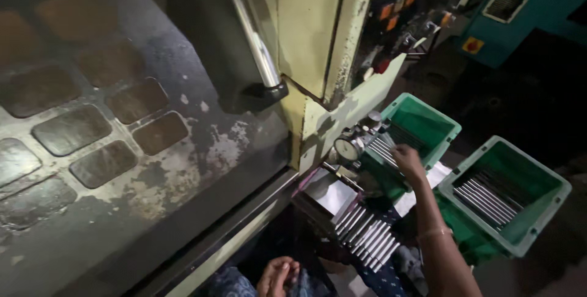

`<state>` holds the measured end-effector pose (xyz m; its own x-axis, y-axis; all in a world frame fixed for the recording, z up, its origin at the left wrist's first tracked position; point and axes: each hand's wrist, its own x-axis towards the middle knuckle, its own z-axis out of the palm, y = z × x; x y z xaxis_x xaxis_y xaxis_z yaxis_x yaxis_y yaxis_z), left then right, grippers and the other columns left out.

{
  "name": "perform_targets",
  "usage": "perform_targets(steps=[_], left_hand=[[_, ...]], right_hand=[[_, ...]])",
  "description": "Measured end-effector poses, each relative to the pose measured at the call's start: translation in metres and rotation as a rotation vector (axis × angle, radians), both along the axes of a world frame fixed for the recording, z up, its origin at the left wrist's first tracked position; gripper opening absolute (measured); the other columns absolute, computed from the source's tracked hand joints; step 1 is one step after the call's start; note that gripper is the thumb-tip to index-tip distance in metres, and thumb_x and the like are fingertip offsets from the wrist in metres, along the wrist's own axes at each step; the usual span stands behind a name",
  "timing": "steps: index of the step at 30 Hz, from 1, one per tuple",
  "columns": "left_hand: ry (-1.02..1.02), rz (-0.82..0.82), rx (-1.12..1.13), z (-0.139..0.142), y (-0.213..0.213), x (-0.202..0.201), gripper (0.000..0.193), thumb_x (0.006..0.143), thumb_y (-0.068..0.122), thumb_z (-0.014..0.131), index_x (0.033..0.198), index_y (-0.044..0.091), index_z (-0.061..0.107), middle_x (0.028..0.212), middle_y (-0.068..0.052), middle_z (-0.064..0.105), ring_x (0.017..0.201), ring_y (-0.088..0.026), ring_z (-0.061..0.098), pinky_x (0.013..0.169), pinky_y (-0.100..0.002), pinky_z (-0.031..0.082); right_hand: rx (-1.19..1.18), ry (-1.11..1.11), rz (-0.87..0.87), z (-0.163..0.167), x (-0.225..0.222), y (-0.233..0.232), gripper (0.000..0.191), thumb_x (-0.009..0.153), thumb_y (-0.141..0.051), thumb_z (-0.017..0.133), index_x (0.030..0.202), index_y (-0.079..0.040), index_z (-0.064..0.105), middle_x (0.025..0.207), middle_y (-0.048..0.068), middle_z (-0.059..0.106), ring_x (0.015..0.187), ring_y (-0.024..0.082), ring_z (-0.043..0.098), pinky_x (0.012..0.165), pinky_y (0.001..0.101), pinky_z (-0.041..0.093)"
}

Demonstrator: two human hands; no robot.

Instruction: The person repeatedly measures cylindrical metal rods using a dial caliper. They open a machine door, insert a rod into the machine, close the door, then measure the rod with the caliper and place it into a green tray. This cycle is repeated multiple times.

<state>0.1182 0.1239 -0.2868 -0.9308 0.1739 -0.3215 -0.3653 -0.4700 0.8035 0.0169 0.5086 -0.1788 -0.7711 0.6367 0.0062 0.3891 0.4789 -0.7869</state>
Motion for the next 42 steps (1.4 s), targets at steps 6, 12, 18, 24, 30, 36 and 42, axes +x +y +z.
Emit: perform_targets(steps=[6, 12, 18, 24, 30, 36, 42], left_hand=[[0.070, -0.192, -0.114, 0.020, 0.027, 0.008, 0.021, 0.093, 0.018, 0.068, 0.109, 0.008, 0.073, 0.097, -0.007, 0.082, 0.086, -0.012, 0.075, 0.071, -0.025, 0.057], [0.079, -0.354, -0.109, 0.030, 0.061, 0.015, 0.024, 0.095, 0.019, 0.069, 0.114, 0.006, 0.071, 0.102, -0.005, 0.080, 0.091, -0.012, 0.072, 0.075, -0.030, 0.054], [0.032, -0.341, -0.178, 0.026, 0.094, 0.019, 0.056, 0.092, 0.015, 0.070, 0.144, 0.011, 0.051, 0.136, -0.014, 0.069, 0.114, -0.017, 0.068, 0.094, -0.031, 0.055], [-0.124, -0.478, -0.190, 0.039, 0.113, 0.037, 0.100, 0.089, 0.018, 0.064, 0.163, 0.024, -0.002, 0.171, -0.012, 0.018, 0.138, -0.039, 0.050, 0.108, -0.051, 0.044], [0.018, -0.526, -0.278, 0.048, 0.127, 0.048, 0.111, 0.090, 0.014, 0.068, 0.161, 0.021, -0.018, 0.172, -0.018, 0.005, 0.159, -0.035, 0.013, 0.127, -0.044, 0.027], [-0.024, -0.410, -0.034, 0.036, 0.124, 0.048, 0.114, 0.083, 0.004, 0.067, 0.165, 0.027, -0.009, 0.171, -0.018, 0.010, 0.154, -0.033, 0.029, 0.116, -0.043, 0.038], [-0.035, -0.301, 0.112, 0.024, 0.122, 0.039, 0.100, 0.084, -0.002, 0.069, 0.164, 0.022, 0.014, 0.154, -0.024, 0.044, 0.131, -0.028, 0.057, 0.104, -0.035, 0.050]], right_hand=[[0.026, -0.205, 0.307, -0.004, -0.011, -0.011, 0.082, 0.099, -0.077, 0.040, 0.126, -0.004, 0.067, 0.130, 0.023, 0.065, 0.118, 0.032, 0.058, 0.103, 0.0474, 0.042], [0.264, 0.162, -0.019, -0.012, 0.005, -0.029, 0.048, 0.105, -0.048, 0.054, 0.115, -0.003, 0.068, 0.114, 0.024, 0.066, 0.102, 0.035, 0.063, 0.091, 0.0457, 0.048], [0.252, 0.368, -0.018, -0.059, 0.083, -0.081, 0.028, 0.097, -0.026, 0.066, 0.107, -0.001, 0.069, 0.100, 0.025, 0.069, 0.089, 0.040, 0.069, 0.078, 0.0463, 0.054], [0.242, -0.014, -0.005, -0.103, 0.106, -0.082, 0.037, 0.084, -0.019, 0.065, 0.114, 0.003, 0.064, 0.096, 0.031, 0.068, 0.089, 0.049, 0.067, 0.075, 0.0531, 0.052], [0.165, -0.016, -0.019, -0.109, 0.103, -0.077, 0.036, 0.083, -0.023, 0.069, 0.109, 0.002, 0.065, 0.085, 0.024, 0.072, 0.076, 0.040, 0.072, 0.071, 0.0490, 0.056], [-0.648, 0.138, 0.058, -0.120, 0.107, -0.072, 0.033, 0.093, -0.035, 0.070, 0.091, -0.002, 0.065, 0.071, 0.006, 0.062, 0.060, 0.018, 0.056, 0.054, 0.0354, 0.044], [-0.398, 0.054, 0.266, -0.138, 0.118, -0.090, 0.044, 0.099, -0.041, 0.064, 0.080, -0.002, 0.073, 0.068, 0.000, 0.063, 0.060, 0.006, 0.052, 0.052, 0.0267, 0.042]])
